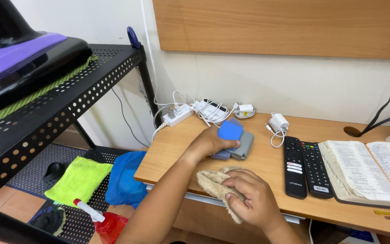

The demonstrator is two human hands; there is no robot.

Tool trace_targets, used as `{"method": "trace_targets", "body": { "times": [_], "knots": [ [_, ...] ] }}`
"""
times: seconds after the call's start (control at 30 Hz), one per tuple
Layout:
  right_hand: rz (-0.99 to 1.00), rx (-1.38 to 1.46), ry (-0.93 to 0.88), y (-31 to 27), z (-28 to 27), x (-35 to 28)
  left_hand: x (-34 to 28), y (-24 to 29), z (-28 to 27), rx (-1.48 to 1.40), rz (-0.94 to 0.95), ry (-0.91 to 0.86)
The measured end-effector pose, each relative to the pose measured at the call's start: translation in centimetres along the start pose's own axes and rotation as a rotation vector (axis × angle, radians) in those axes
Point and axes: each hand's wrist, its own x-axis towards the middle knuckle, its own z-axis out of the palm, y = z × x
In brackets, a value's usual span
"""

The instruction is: The person cleans a wooden desk using a cloth. They move a power strip, cables, and a remote control to wipe the surface and edges. The person also wipes a book and a remote control before placing them back on the desk.

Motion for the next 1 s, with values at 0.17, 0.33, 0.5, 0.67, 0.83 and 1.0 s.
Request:
{"method": "trace_targets", "body": {
  "times": [0.17,0.33,0.5,0.67,0.83,1.0],
  "knots": [
    [-0.009,-0.044,-0.002,-0.3,0.0,0.0,1.6,-1.0,-0.6,-0.426,-0.069,0.096],
    [0.009,-0.037,0.006,-0.2,0.2,0.1,5.0,0.5,-2.5,-0.809,-0.185,0.431],
    [0.046,-0.017,0.009,0.0,0.2,0.1,8.7,-0.9,-2.0,-0.789,-0.08,0.75],
    [0.055,-0.009,0.008,-0.1,0.1,0.1,6.7,1.8,-2.0,-0.495,-0.141,0.675],
    [0.049,0.006,0.009,-0.4,0.0,0.3,4.0,4.5,-2.9,-0.214,-0.268,0.59],
    [0.038,0.013,-0.002,-0.6,-0.1,0.4,5.1,2.0,-2.5,0.254,-0.061,0.727]
  ]
}}
